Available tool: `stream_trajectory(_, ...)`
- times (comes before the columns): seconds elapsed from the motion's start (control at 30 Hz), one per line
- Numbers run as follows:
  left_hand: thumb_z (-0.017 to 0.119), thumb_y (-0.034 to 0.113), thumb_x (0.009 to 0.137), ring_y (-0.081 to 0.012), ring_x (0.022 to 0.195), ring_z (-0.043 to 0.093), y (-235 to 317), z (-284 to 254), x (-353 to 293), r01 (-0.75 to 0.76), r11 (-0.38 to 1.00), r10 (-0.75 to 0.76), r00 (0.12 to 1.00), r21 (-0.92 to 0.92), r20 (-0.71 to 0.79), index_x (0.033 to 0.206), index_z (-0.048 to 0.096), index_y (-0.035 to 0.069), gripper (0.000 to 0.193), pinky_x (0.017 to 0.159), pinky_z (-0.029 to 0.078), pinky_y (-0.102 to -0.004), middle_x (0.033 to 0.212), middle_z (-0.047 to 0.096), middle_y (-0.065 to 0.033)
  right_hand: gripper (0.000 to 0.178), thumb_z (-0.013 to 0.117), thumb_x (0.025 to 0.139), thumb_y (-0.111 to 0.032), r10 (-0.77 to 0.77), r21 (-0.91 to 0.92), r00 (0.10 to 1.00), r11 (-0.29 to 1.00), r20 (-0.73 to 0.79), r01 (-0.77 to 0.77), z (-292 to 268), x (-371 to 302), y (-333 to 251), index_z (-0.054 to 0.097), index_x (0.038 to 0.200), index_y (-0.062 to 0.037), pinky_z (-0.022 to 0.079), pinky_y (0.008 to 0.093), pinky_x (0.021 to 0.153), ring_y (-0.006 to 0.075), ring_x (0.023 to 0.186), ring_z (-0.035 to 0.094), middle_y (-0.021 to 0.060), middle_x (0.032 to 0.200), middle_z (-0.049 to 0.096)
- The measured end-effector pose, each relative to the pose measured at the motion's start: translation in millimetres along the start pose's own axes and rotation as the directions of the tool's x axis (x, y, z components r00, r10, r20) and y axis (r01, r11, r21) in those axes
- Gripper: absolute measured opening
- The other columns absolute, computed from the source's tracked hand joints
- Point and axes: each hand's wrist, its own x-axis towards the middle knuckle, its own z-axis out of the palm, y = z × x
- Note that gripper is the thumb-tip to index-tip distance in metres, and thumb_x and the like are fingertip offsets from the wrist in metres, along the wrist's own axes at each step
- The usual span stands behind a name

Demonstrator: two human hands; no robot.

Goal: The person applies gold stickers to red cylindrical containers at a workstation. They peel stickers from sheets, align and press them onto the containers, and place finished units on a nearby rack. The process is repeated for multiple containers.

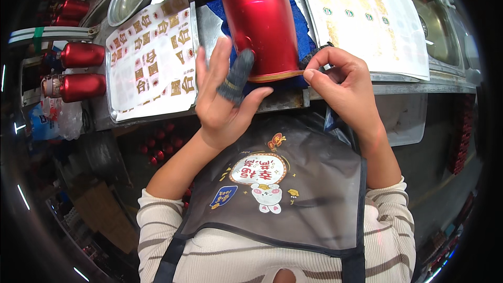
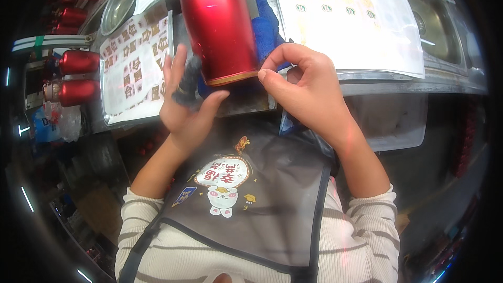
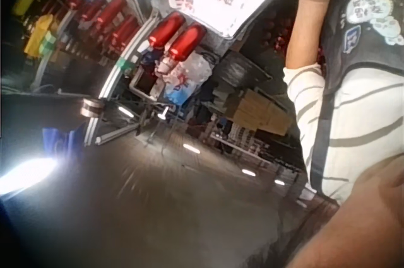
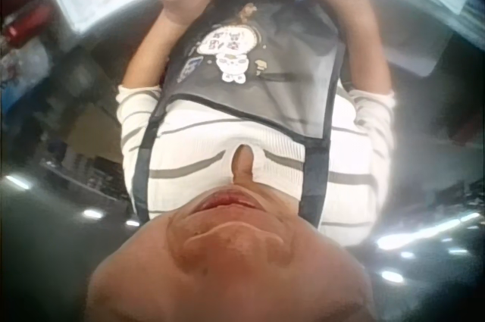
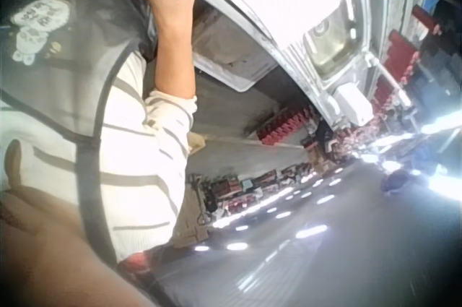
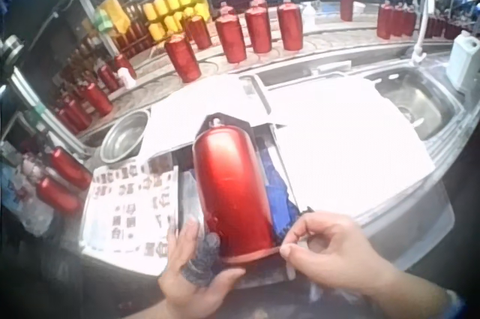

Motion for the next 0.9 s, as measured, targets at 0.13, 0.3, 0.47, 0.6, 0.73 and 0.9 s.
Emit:
stream_trajectory(0.13, 0.085, 0.013, 0.073, -0.0458, 0.132, 0.050, -3, -5, -22, -0.032, 0.997, 0.030, 0.999, 0.076, 0.030, 0.106, 0.071, -0.003, 0.040, 0.110, 0.026, -0.0650, 0.143, 0.050, -0.0291, 0.008, 0.067, 0.086, -0.007, -0.012, 0.078, 1.000, 0.997, -0.017, 0.013, 1, 1, 0, 0.064, 0.083, -0.0004, 0.031, 0.0167, 0.048, -0.0030, 0.054, 0.043, -0.0056, 0.070, 0.057)
stream_trajectory(0.3, 0.080, 0.006, 0.079, -0.0457, 0.134, 0.047, 0, -7, -12, -0.156, 0.981, 0.147, 0.986, 0.117, 0.082, 0.115, 0.067, -0.004, 0.040, 0.110, 0.024, -0.0673, 0.146, 0.045, -0.0296, 0.007, 0.065, 0.086, -0.006, -0.011, 0.120, 0.999, 0.993, -0.034, 0.015, 1, 3, 2, 0.064, 0.082, 0.0002, 0.031, 0.0172, 0.047, -0.0030, 0.054, 0.044, -0.0055, 0.069, 0.058)
stream_trajectory(0.47, 0.082, 0.007, 0.073, -0.0480, 0.132, 0.048, 5, -8, 6, -0.230, 0.959, 0.212, 0.970, 0.167, 0.118, 0.110, 0.072, 0.007, 0.037, 0.109, 0.022, -0.0673, 0.146, 0.046, -0.0282, 0.006, 0.065, 0.085, -0.005, -0.024, 0.093, 0.999, 0.995, -0.039, 0.028, 1, 5, 5, 0.065, 0.082, 0.0005, 0.032, 0.0166, 0.048, -0.0029, 0.055, 0.044, -0.0055, 0.070, 0.058)
stream_trajectory(0.6, 0.082, 0.012, 0.070, -0.0483, 0.130, 0.050, 15, -7, 25, -0.306, 0.923, 0.279, 0.950, 0.234, 0.143, 0.100, 0.075, 0.012, 0.031, 0.110, 0.019, -0.0673, 0.144, 0.051, -0.0244, 0.006, 0.065, 0.086, -0.005, -0.017, 0.088, 0.999, 0.996, -0.039, 0.020, 3, 8, 6, 0.065, 0.083, 0.0003, 0.032, 0.0167, 0.049, -0.0026, 0.056, 0.045, -0.0057, 0.071, 0.058)
stream_trajectory(0.73, 0.077, 0.018, 0.069, -0.0467, 0.130, 0.050, 25, 11, 40, -0.303, 0.914, 0.287, 0.953, 0.271, 0.096, 0.093, 0.076, 0.011, 0.025, 0.108, 0.023, -0.0692, 0.140, 0.055, -0.0228, 0.006, 0.065, 0.087, -0.006, -0.057, 0.121, 0.997, 0.991, -0.054, 0.064, 5, 9, 12, 0.066, 0.085, 0.0004, 0.033, 0.0168, 0.050, -0.0023, 0.057, 0.045, -0.0055, 0.072, 0.059)
stream_trajectory(0.9, 0.088, 0.019, 0.064, -0.0398, 0.135, 0.048, 9, 12, 25, -0.045, 0.998, 0.048, 0.997, 0.052, -0.059, 0.123, 0.068, 0.003, 0.064, 0.108, 0.032, -0.0601, 0.145, 0.049, -0.0254, 0.006, 0.065, 0.088, -0.006, -0.013, 0.096, 1.000, 0.995, 0.003, 0.013, 3, 9, 11, 0.066, 0.087, 0.0004, 0.036, 0.0167, 0.054, -0.0013, 0.063, 0.048, -0.0039, 0.078, 0.060)
